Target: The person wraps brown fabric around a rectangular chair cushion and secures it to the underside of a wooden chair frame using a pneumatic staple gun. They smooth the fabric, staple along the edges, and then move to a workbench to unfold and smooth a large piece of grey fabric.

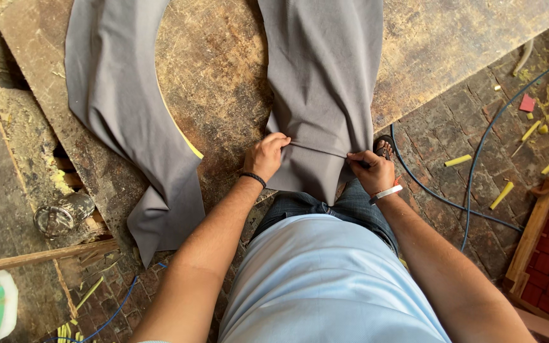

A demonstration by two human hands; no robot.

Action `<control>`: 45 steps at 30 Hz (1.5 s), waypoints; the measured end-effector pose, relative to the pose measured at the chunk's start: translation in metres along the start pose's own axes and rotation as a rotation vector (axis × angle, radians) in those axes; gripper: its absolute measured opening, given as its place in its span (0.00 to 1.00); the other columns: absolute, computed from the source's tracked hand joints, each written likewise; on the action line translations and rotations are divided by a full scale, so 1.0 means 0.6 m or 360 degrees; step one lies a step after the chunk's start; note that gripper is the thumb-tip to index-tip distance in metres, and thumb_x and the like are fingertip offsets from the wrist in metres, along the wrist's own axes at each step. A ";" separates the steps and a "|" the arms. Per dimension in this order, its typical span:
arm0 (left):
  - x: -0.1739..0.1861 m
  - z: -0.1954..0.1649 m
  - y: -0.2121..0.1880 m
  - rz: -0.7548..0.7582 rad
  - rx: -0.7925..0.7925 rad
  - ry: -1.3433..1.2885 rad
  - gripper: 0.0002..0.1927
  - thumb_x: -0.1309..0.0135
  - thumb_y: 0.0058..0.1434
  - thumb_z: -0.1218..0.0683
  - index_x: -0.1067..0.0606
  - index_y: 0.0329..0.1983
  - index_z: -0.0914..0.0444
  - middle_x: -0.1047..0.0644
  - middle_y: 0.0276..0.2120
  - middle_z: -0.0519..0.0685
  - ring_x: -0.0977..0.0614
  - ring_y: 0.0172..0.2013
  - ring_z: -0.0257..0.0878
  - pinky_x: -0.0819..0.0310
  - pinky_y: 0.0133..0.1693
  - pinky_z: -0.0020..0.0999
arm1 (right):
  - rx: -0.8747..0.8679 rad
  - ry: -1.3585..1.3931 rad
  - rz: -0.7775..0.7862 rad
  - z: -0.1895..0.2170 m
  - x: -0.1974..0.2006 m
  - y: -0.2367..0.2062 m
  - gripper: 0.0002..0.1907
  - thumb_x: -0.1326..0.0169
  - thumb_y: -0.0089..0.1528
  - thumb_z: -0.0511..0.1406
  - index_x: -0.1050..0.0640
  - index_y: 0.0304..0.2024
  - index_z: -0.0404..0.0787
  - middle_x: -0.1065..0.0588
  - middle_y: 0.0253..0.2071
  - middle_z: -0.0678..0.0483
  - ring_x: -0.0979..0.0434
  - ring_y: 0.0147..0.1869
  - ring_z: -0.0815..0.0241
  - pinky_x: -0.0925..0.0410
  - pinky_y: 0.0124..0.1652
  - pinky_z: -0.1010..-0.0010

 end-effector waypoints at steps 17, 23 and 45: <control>-0.029 -0.118 0.000 0.0283 0.0375 0.0580 0.42 0.56 0.69 0.42 0.50 0.81 0.65 0.32 0.62 0.75 0.30 0.62 0.64 0.38 0.64 0.54 | -0.0289 0.0611 -0.0033 -0.056 -0.045 -0.012 0.09 0.37 0.62 0.28 0.20 0.45 0.36 0.17 0.44 0.55 0.18 0.48 0.69 0.25 0.48 0.77; -0.063 -0.089 -0.016 0.0484 0.0264 0.0764 0.34 0.63 0.73 0.38 0.54 0.80 0.45 0.37 0.67 0.72 0.35 0.67 0.65 0.41 0.66 0.58 | -0.0445 0.1139 -0.0092 -0.096 -0.084 -0.004 0.09 0.39 0.62 0.24 0.21 0.43 0.37 0.19 0.41 0.56 0.19 0.44 0.68 0.25 0.45 0.76; -0.064 -0.014 0.009 0.0204 0.1085 -0.1914 0.25 0.50 0.66 0.55 0.29 0.65 0.66 0.21 0.54 0.55 0.20 0.52 0.41 0.26 0.56 0.37 | -0.1085 0.1988 0.0094 -0.064 -0.066 -0.012 0.11 0.53 0.63 0.22 0.27 0.41 0.42 0.26 0.31 0.57 0.30 0.27 0.70 0.34 0.28 0.79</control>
Point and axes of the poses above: each hand's wrist, its own y-axis towards the middle knuckle, its own x-axis out of the back of the hand, z = x × y, the point moved 6 cm from there along y, towards the middle knuckle
